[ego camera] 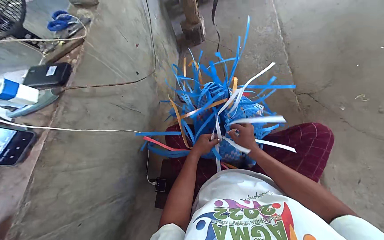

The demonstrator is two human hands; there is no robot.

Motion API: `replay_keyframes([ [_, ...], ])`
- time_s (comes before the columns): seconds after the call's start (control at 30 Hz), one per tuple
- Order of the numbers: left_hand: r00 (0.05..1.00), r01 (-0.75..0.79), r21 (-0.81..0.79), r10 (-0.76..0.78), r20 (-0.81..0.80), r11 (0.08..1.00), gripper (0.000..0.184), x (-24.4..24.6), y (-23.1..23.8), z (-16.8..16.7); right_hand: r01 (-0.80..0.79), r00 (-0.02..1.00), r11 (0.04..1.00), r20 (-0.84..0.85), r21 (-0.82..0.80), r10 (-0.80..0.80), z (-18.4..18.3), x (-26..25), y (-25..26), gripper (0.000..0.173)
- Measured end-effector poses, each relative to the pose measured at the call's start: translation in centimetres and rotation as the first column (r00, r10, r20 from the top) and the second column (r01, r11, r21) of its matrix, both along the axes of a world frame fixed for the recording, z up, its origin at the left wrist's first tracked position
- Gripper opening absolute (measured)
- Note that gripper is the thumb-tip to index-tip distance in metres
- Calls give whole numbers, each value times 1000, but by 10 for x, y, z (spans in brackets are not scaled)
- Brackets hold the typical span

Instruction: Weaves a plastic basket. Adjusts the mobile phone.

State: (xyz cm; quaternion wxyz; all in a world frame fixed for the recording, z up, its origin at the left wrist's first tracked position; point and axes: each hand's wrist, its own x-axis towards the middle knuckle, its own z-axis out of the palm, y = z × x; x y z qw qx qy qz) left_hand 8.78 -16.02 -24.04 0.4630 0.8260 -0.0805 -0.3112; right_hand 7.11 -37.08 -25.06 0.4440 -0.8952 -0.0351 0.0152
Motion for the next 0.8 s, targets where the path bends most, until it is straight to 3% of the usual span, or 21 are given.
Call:
replay_keyframes([
  [0.07,999,-34,67,34,1,997,30,7,-3,5,-149,964,987,229,54,133,-8,-5,6,13],
  [0.13,999,-27,138,23,32,990,41,9,-2,7,-309,907,947,327,91,265,-11,-3,14,16],
  [0.2,995,10,206,-30,96,979,49,5,1,10,-403,886,907,302,124,353,-7,3,20,21],
  [0.3,924,-77,266,-31,381,961,60,-14,14,18,-480,872,868,172,125,458,0,15,24,20],
  [0.37,809,-201,156,74,583,967,46,-35,32,13,-510,860,852,69,120,505,11,22,22,18],
  [0.4,781,-269,73,174,600,960,35,-46,41,13,-525,850,843,34,118,525,15,26,21,17],
  [0.43,776,-348,-14,296,557,937,32,-59,47,17,-544,837,831,6,112,547,16,30,20,17],
  [0.47,787,-434,-107,434,439,894,40,-70,52,24,-561,825,822,-15,100,565,16,34,20,16],
  [0.53,755,-607,-328,654,48,724,66,-83,52,42,-581,809,811,-56,72,585,18,39,23,16],
  [0.57,724,-647,-439,683,-96,623,73,-87,49,49,-583,808,811,-63,50,585,18,41,26,15],
  [0.6,714,-635,-542,687,-137,551,72,-89,45,53,-586,806,810,-83,33,586,20,43,30,14],
  [0.63,716,-583,-598,695,-59,550,62,-88,39,55,-587,805,809,-98,16,586,21,45,33,14],
  [0.67,715,-514,-586,690,110,627,49,-85,32,53,-587,805,809,-103,4,585,21,46,36,14],
  [0.73,709,-385,-305,490,507,871,35,-67,21,41,-581,810,814,-98,-9,578,20,45,40,14],
  [0.8,767,-344,37,258,587,938,38,-47,10,32,-584,811,812,-74,-22,581,19,42,42,13],
])
